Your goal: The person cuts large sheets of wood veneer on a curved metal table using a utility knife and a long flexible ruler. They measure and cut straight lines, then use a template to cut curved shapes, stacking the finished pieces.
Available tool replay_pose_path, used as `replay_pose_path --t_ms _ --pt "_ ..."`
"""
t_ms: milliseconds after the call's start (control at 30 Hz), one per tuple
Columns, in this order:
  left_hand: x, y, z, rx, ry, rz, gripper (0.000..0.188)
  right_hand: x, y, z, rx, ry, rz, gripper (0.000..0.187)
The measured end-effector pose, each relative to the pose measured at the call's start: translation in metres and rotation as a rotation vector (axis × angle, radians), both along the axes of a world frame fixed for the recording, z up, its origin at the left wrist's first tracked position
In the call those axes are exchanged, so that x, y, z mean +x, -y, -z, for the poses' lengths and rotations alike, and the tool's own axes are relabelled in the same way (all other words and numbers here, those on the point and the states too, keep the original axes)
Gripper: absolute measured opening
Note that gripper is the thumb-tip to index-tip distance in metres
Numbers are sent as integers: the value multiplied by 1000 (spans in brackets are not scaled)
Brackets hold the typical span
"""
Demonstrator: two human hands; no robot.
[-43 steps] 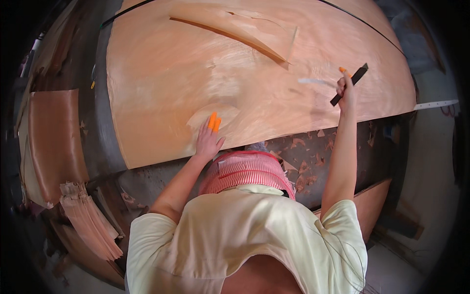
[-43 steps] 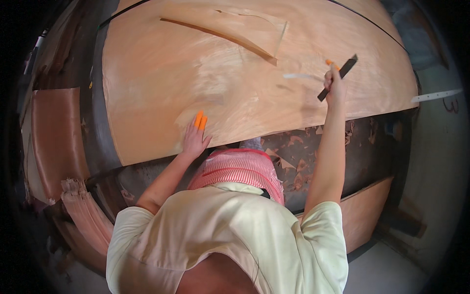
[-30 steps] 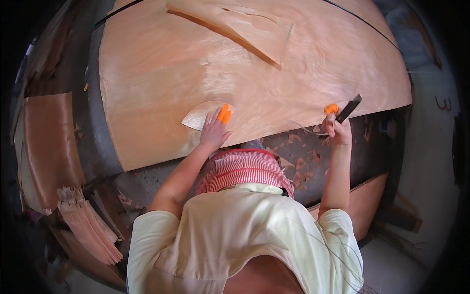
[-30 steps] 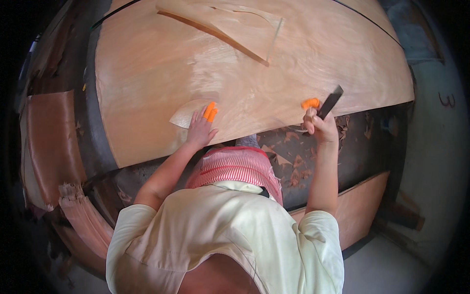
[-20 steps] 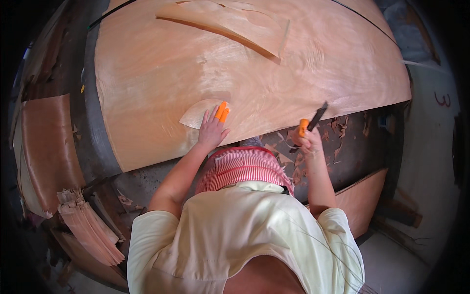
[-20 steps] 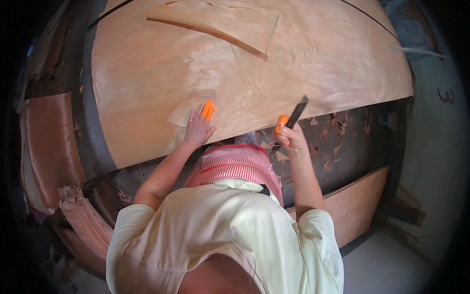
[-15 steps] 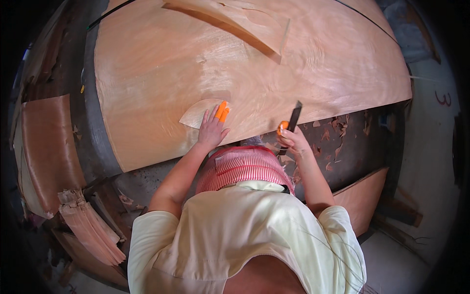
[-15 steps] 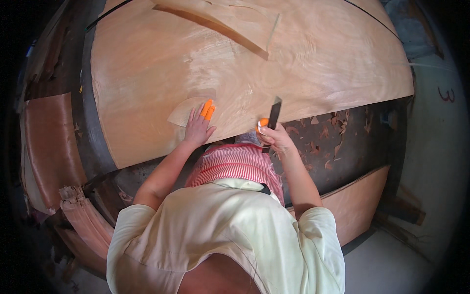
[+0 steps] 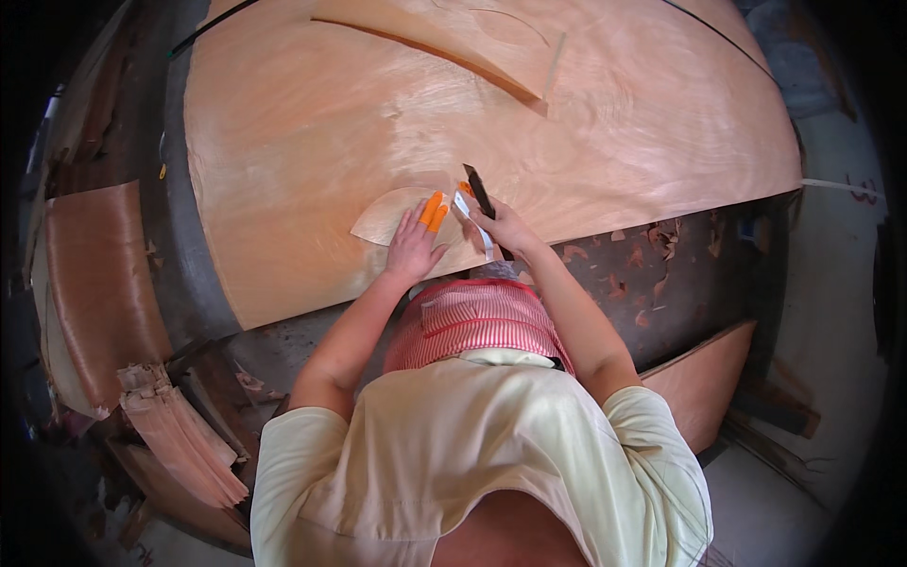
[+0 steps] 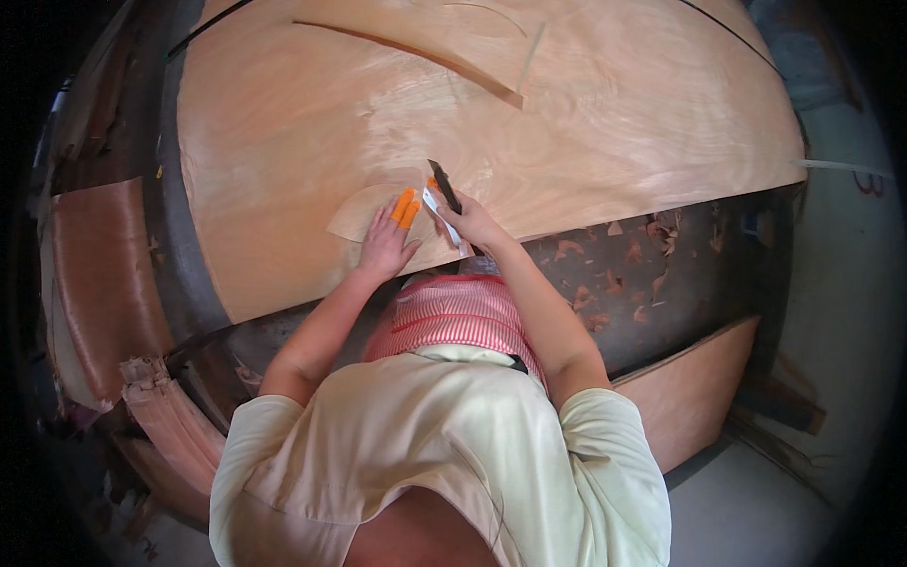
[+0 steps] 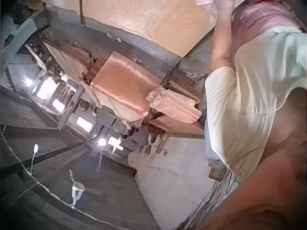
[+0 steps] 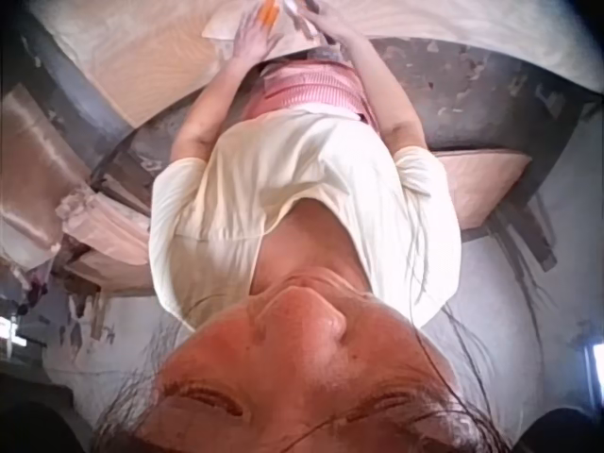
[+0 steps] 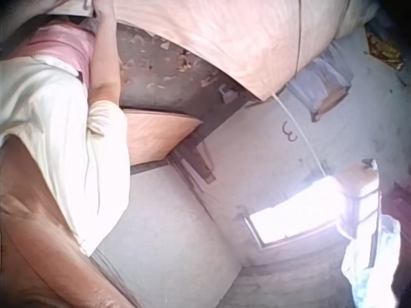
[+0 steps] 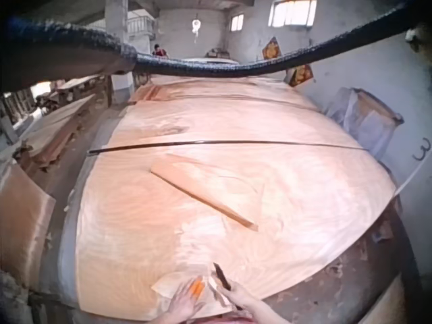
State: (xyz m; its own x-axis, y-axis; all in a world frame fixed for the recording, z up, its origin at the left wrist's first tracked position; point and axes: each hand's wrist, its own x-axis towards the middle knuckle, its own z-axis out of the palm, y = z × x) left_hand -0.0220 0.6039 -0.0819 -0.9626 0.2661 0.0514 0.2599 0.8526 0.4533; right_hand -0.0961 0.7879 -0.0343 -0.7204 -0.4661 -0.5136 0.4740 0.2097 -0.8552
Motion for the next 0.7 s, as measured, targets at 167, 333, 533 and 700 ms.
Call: replay_pose_path --t_ms 167,333,533,700 --pt "0 2 0 58 -6 25 61 -7 21 25 87 -124 42 19" --pt "-6 -3 -12 123 -62 -32 59 -11 27 51 301 -278 39 15" --pt "-22 -13 -16 -95 -29 20 51 -14 30 47 436 -270 20 22" --pt "-20 -8 -15 -156 27 66 54 -5 4 14 582 -160 -129 18"
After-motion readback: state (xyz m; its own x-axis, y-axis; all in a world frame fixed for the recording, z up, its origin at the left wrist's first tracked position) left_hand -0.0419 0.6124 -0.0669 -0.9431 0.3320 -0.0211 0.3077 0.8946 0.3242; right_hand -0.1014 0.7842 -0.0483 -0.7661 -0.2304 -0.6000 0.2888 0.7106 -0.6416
